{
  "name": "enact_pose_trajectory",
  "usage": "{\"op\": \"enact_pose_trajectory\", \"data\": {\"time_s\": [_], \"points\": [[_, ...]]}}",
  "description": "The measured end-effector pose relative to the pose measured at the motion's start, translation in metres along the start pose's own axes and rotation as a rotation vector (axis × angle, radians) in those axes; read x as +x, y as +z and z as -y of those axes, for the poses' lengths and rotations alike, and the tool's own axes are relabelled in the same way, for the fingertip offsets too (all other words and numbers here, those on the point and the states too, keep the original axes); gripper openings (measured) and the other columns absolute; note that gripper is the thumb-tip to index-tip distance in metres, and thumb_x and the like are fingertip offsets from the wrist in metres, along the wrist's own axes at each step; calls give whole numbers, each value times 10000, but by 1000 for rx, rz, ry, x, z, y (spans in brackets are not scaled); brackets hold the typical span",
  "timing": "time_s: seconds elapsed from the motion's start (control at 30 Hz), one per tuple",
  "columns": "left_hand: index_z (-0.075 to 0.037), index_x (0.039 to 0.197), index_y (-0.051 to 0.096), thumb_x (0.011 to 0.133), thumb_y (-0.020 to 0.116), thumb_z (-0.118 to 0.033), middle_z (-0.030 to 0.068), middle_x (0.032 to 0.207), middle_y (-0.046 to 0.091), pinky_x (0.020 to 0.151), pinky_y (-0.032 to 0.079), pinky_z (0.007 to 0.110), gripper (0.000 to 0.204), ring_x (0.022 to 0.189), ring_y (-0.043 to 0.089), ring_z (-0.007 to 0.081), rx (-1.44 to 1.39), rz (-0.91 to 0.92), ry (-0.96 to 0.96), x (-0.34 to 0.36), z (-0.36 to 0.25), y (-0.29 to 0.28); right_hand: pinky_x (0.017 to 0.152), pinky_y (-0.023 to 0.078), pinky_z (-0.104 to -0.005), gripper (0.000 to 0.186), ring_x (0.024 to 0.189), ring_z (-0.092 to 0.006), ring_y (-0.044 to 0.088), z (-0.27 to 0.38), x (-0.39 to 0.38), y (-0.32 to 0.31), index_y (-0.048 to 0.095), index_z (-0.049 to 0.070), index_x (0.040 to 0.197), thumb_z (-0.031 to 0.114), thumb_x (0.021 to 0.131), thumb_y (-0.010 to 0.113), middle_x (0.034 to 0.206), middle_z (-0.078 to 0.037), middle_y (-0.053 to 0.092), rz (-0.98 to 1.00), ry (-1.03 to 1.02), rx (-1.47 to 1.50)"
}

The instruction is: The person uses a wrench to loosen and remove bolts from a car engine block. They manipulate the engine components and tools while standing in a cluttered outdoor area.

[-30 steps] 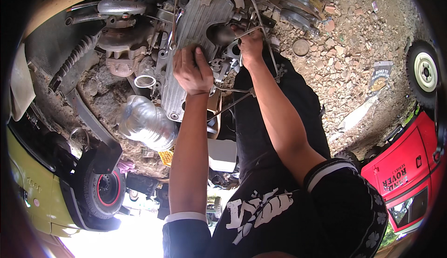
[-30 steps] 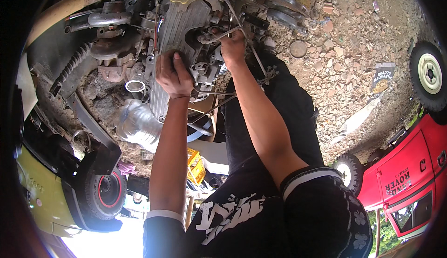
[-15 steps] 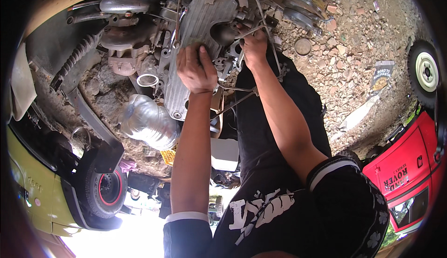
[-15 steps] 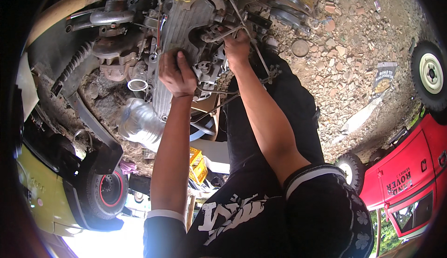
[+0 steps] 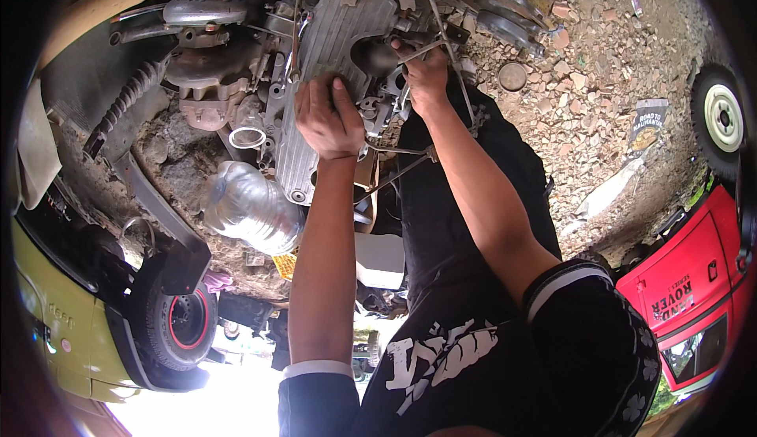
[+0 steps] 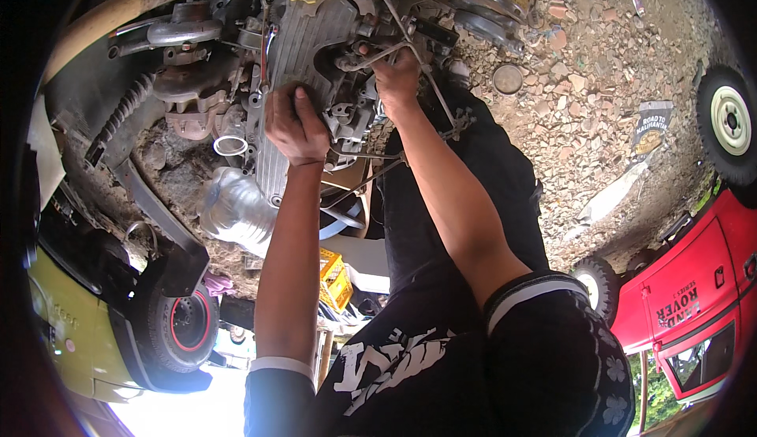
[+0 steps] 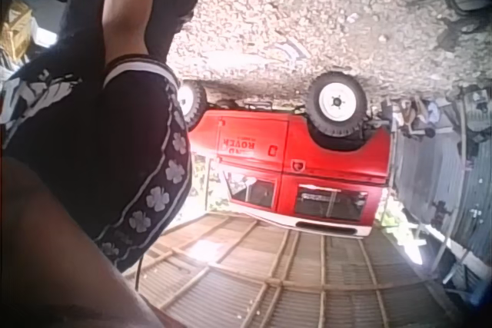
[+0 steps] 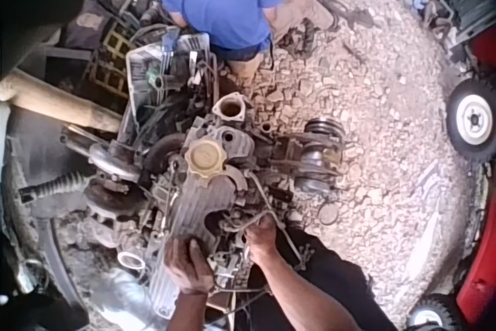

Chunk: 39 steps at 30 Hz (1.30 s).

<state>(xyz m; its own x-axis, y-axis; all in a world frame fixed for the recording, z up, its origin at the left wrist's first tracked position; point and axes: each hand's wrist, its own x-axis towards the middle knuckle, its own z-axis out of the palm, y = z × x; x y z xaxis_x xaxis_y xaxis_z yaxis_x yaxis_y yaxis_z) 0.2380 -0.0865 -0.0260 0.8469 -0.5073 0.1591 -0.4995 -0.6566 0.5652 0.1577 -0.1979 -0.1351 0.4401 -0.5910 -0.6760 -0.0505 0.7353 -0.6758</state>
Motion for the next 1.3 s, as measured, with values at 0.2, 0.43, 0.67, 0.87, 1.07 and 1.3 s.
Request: {"op": "enact_pose_trajectory", "data": {"time_s": [0.2,0.43,0.67,0.87,1.07,1.3], "points": [[6,904,639,941,516,-162,202,816,619,694,451,484,212,767,589,424,-3,19,-7,2,-4,0,886,444,-300,436,993,-127,595,-5,10,-12,630,59,1132,221,788,844,1051,-22,680,-32,-50,-267],[7,898,632,939,511,-131,189,805,618,687,444,477,188,754,576,410,-13,11,-10,2,-5,-2,610,447,-276,371,637,-100,544,6,-38,-41,644,37,1099,320,886,755,838,-42,663,-13,181,-536],[26,916,652,971,495,-247,188,818,642,682,468,454,320,748,614,400,41,41,-57,-1,-6,-3,569,351,-276,328,626,-75,477,55,-85,-61,663,55,810,353,946,694,686,1,570,321,426,12],[7,885,637,964,492,-217,183,774,608,661,443,461,279,716,582,395,0,-12,-38,0,-6,2,607,354,-282,470,648,-100,490,105,-71,-73,616,66,772,467,1006,540,749,-8,592,638,-119,-87],[6,907,659,976,493,-267,167,795,649,676,475,437,327,724,620,377,55,4,-58,-2,-2,-2,451,258,-273,383,473,-68,318,213,11,-66,562,71,818,419,943,664,556,64,363,114,69,131],[7,892,651,982,483,-285,168,785,643,665,466,446,348,709,612,378,31,11,-50,-2,-3,-1,661,510,-410,423,659,-303,668,160,91,-46,721,22,842,443,885,710,738,-183,689,56,-71,-955]]}}
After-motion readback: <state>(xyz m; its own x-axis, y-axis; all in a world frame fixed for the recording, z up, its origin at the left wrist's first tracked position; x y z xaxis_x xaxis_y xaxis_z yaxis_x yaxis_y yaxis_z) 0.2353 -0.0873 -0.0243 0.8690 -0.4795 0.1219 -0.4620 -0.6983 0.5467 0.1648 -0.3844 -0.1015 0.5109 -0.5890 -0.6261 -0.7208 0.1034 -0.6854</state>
